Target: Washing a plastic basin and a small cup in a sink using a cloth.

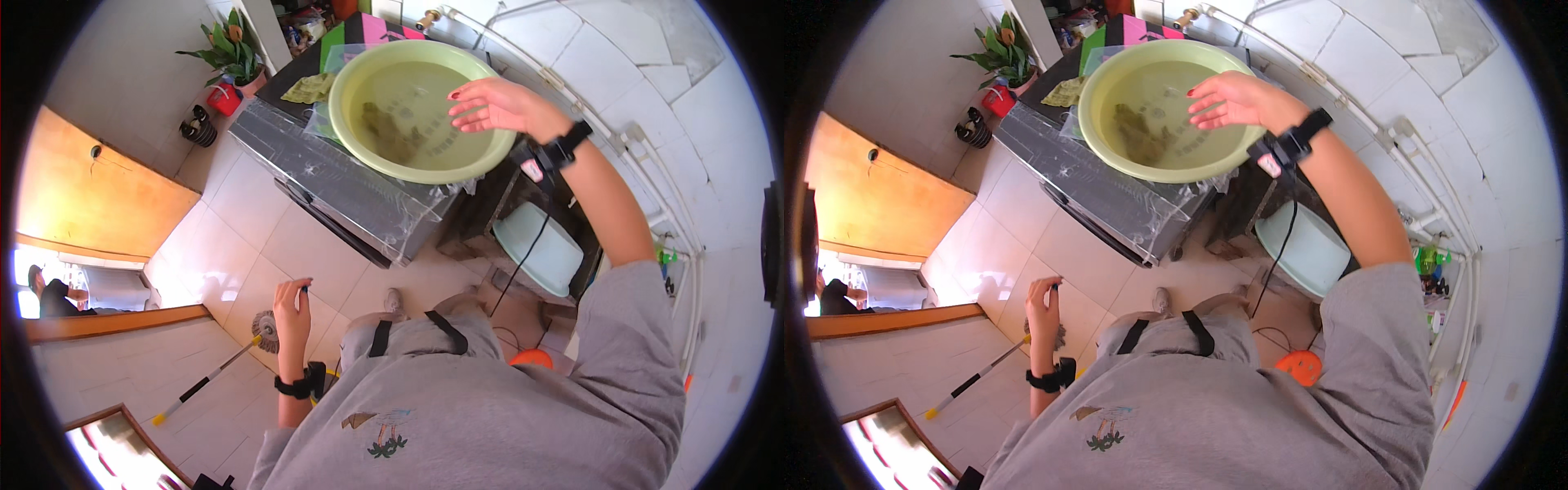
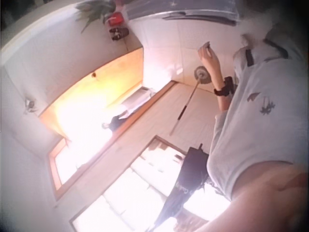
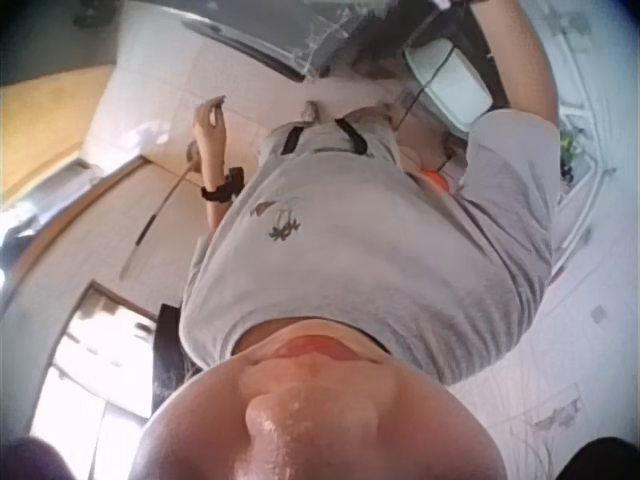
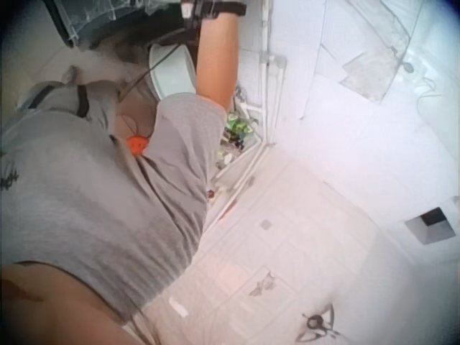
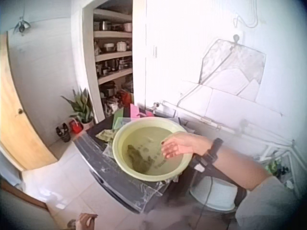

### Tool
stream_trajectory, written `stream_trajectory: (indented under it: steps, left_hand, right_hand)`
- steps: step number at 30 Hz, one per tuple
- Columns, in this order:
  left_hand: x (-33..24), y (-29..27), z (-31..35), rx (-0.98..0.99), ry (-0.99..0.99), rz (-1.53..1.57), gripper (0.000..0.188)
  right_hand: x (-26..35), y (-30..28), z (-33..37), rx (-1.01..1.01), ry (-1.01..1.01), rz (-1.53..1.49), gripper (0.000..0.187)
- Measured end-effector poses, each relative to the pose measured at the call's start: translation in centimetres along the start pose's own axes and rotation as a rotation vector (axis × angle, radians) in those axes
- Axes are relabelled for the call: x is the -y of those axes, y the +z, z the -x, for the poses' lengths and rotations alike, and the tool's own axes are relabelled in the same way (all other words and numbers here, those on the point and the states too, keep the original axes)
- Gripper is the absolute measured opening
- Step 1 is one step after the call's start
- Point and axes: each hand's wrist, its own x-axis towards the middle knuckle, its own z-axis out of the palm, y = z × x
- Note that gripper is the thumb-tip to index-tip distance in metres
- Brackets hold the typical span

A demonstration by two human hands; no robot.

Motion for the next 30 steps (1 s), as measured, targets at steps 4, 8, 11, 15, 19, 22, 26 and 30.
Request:
stream_trajectory:
  steps: [4,8,11,15,19,22,26,30]
  left_hand:
    - [2.1,-1.0,3.0,-0.036,-0.182,-0.01,0.016]
    - [3.8,-1.5,5.4,-0.085,-0.258,0.017,0.016]
    - [5.2,-1.5,6.9,-0.115,-0.315,0.029,0.016]
    - [5.7,-1.5,7.5,-0.143,-0.353,0.032,0.017]
    - [6.0,-1.4,6.9,-0.129,-0.347,0.045,0.014]
    - [6.2,-1.4,5.8,-0.126,-0.304,0.036,0.014]
    - [5.8,-1.2,4.2,-0.113,-0.275,0.068,0.014]
    - [4.6,-0.9,1.6,-0.098,-0.2,0.107,0.015]
  right_hand:
    - [1.4,-1.9,-7.9,-0.242,0.098,0.388,0.047]
    - [0.4,-2.5,-14.5,-0.319,0.262,0.563,0.071]
    - [-0.3,-2.3,-17.0,-0.282,0.294,0.652,0.071]
    - [-1.1,-1.8,-18.0,-0.179,0.098,0.896,0.025]
    - [-0.8,0.8,-15.1,-0.056,-0.166,1.073,0.011]
    - [-0.6,1.5,-13.2,-0.049,-0.357,1.221,0.01]
    - [-0.7,1.6,-10.7,-0.074,-0.572,1.292,0.006]
    - [-0.7,1.6,-7.6,-0.186,-0.753,1.403,0.01]
